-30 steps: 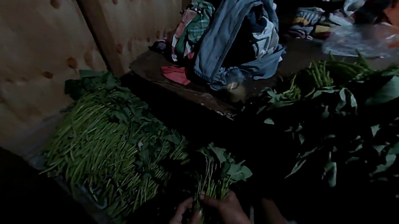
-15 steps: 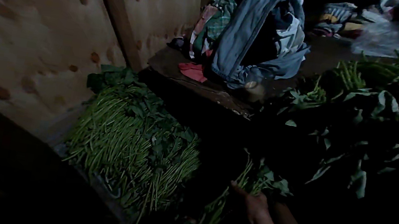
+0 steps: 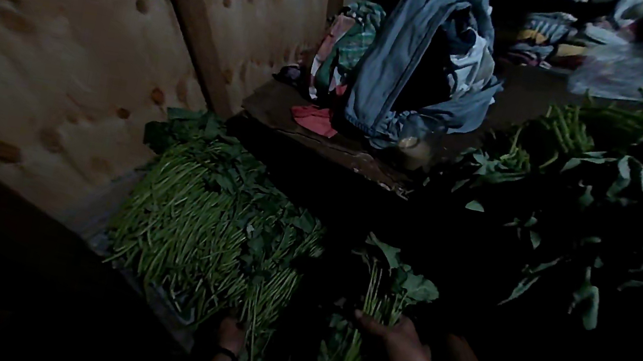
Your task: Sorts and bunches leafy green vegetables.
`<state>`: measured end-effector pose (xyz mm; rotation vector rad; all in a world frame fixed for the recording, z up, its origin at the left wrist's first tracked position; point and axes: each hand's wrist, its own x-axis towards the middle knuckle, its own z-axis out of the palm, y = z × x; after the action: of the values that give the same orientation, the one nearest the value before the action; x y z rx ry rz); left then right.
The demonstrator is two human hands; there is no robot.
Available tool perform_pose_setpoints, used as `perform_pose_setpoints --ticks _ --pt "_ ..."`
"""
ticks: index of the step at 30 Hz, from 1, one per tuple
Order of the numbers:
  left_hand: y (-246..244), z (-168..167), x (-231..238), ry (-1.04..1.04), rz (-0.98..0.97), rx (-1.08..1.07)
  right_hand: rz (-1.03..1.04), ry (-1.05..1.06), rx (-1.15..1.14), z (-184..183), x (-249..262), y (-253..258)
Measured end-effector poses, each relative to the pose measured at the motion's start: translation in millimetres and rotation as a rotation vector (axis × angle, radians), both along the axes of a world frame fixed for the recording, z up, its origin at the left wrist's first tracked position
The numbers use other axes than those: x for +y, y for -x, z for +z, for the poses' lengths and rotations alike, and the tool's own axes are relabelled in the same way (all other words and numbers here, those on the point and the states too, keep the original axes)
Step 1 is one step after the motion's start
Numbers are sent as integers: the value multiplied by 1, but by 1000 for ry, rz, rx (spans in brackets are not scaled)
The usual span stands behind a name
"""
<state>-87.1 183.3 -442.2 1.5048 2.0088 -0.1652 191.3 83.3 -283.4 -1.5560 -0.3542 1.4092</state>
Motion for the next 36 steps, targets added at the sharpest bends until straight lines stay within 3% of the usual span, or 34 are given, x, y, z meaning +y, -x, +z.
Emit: perform_pose_setpoints --ticks 2,5,9,11,15,19,24,27,31,36 --pt "3 2 0 -25 -20 -34 19 -31 23 0 0 1" --pt "3 16 -9 -190 124 -148 29 -47 37 -1 -1 2" --pt "3 37 -36 -560 396 -493 2 -36 19 0 -1 2" --pt "0 51 -53 -633 452 -659 -21 -44 18 2 -1 2" --pt "-2 67 -70 -506 537 -781 -10 -83 38 1 -3 1" --pt "-12 73 -83 -684 496 -850 -10 -113 58 0 -5 0" --pt "-20 73 -79 -222 633 -940 14 -105 36 -2 -7 -1" --pt "-27 78 -85 -324 583 -1006 36 -77 8 0 -9 -2" --pt "-38 93 -98 -475 366 -978 21 -79 23 1 -8 -1" --pt "-49 102 -110 -478 278 -1049 31 -79 7 1 -7 -1"
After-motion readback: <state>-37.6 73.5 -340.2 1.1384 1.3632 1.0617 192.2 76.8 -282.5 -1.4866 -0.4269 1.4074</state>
